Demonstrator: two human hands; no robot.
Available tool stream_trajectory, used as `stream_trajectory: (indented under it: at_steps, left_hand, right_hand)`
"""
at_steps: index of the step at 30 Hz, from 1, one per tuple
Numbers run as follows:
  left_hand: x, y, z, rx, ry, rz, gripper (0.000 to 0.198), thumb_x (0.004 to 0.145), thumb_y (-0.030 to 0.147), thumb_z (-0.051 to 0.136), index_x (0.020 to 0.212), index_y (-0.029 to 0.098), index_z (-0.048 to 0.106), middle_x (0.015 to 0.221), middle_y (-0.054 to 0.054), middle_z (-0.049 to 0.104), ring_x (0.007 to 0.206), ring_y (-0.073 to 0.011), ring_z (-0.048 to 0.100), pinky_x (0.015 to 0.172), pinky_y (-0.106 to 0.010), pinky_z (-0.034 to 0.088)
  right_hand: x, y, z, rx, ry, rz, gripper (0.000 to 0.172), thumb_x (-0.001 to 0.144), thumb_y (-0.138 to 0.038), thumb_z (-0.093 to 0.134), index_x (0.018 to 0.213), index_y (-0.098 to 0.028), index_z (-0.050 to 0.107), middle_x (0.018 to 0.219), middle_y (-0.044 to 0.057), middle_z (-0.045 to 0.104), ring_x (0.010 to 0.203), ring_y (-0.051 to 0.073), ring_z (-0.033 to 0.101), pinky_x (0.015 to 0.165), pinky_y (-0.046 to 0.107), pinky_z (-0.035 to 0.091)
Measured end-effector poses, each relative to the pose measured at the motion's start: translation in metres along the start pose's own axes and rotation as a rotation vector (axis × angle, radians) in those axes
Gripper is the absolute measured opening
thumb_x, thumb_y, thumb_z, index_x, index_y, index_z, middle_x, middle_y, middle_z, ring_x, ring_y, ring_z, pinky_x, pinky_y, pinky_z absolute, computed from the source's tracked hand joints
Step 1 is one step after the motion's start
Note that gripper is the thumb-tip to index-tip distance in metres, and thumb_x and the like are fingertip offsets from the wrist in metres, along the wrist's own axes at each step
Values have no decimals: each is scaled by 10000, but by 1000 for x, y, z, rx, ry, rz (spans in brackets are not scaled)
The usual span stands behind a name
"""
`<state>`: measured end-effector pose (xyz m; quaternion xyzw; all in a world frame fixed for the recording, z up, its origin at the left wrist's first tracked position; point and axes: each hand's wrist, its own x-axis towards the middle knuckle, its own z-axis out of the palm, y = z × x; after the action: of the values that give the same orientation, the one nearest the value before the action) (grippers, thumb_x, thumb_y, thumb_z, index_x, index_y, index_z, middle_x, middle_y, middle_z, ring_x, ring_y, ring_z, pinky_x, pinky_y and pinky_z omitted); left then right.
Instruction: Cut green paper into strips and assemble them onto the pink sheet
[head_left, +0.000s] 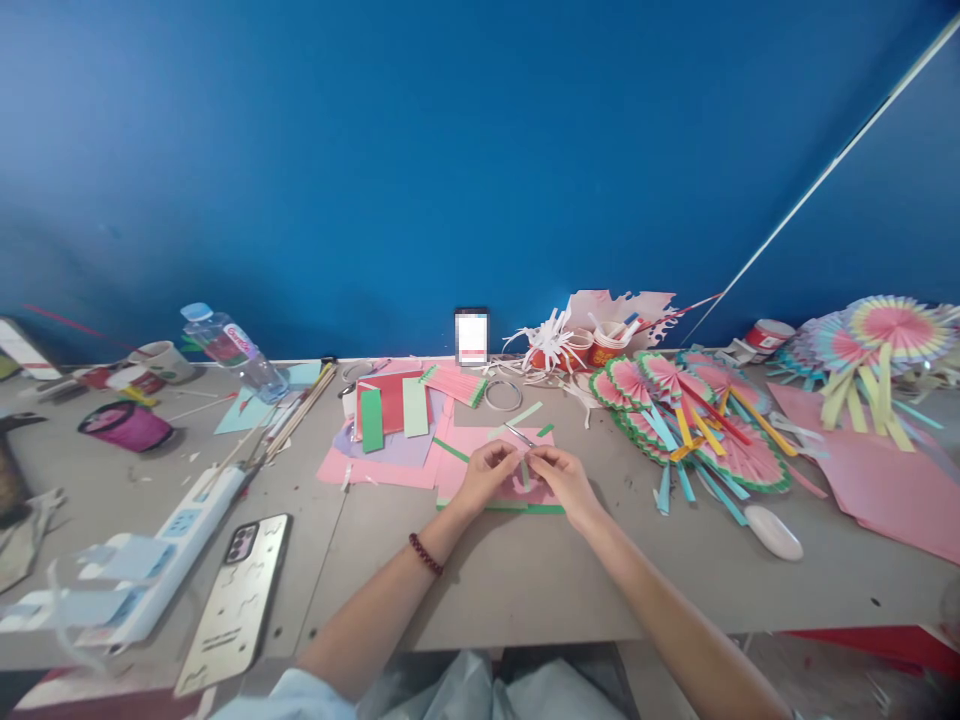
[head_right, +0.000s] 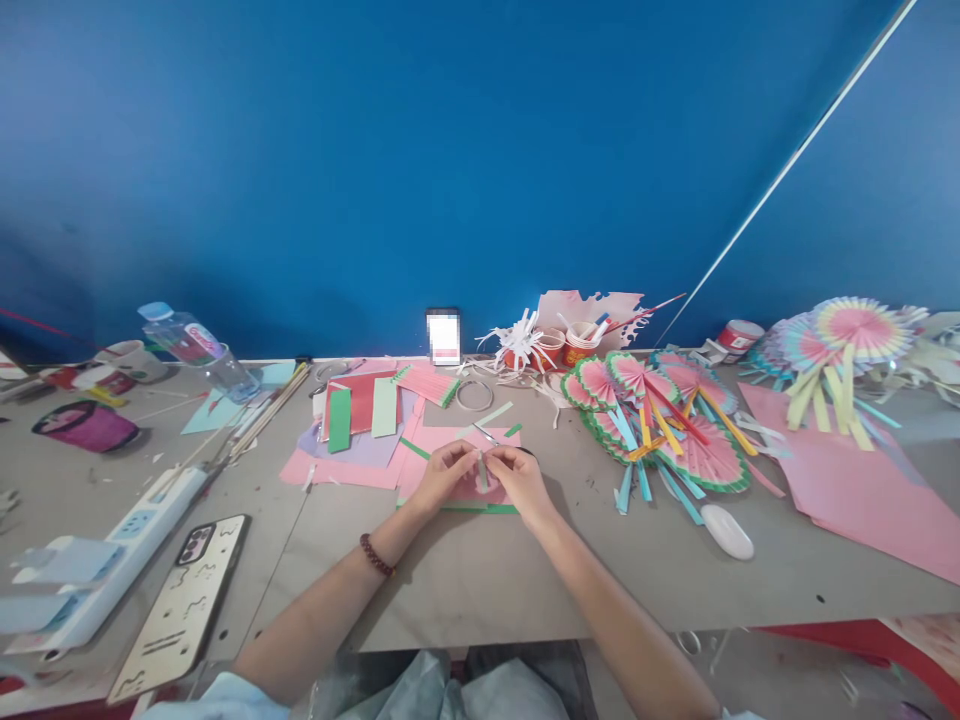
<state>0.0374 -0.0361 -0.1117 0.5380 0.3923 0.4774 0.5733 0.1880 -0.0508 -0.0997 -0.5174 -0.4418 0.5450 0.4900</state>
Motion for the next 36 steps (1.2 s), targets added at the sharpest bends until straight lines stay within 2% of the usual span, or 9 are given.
stream_trajectory:
  at_steps: [7,13,17,20,23,25,28,32,36]
  left_hand:
    - [-3,1,3,-7,-116,-44,398,697,513,777,720,141,639,646,-15,637,578,-116,561,578,-235,431]
    - [-2,-7,3,3,-61,-17,398,727,526,749,762,139,660,682,-19,639,549,-103,540,534,-229,422]
    - [0,-12,3,-18,-7,-18,388,711,513,768,769,141,674,717,-37,658,573,-115,559,538,-236,446]
    - [2,-14,2,-41,42,-28,402,677,518,790,757,140,679,706,-37,661,561,-114,562,538,-239,454]
    - [4,-17,1,-54,97,-29,421,647,530,802,743,139,681,679,-31,655,546,-111,554,524,-236,447]
    - [5,-19,0,-52,113,-21,421,641,530,803,734,138,682,664,-27,651,539,-110,550,518,-234,441]
    - [5,-19,0,-18,109,10,397,669,517,784,742,139,690,670,-33,657,545,-113,555,526,-237,441]
    - [3,-16,0,124,106,107,307,730,455,744,756,151,710,722,-52,687,622,-133,587,582,-245,459]
    - [1,-16,1,301,124,234,206,813,365,665,773,171,720,727,-51,681,635,-137,566,575,-248,437]
  right_hand:
    - [0,-2,-2,105,62,52,435,515,-558,821,617,-170,652,486,-50,499,486,89,414,496,238,327]
    - [-1,-2,-2,97,76,60,417,528,-552,817,609,-178,651,475,-50,491,472,93,424,474,233,325]
    - [1,1,-3,28,88,9,402,572,-546,793,642,-179,645,506,-46,510,474,92,429,469,229,347]
    - [1,6,-4,-78,150,-136,375,642,-524,758,748,-179,654,621,-10,602,517,110,497,496,238,412]
    - [-2,7,-6,-302,227,-377,250,776,-434,674,821,-188,657,714,21,656,553,122,543,548,254,471]
    - [-4,7,-6,-470,209,-539,178,850,-355,599,818,-196,672,750,40,682,565,128,561,573,260,493]
    - [-5,9,-7,-621,169,-715,198,902,-272,529,857,-206,710,855,72,729,657,152,639,624,266,533]
    - [-1,16,-8,-714,206,-815,215,906,-223,526,896,-219,741,901,74,757,797,185,708,729,287,575]
    - [2,20,-10,-800,215,-861,221,903,-196,535,918,-222,753,892,65,768,816,191,719,753,292,582]
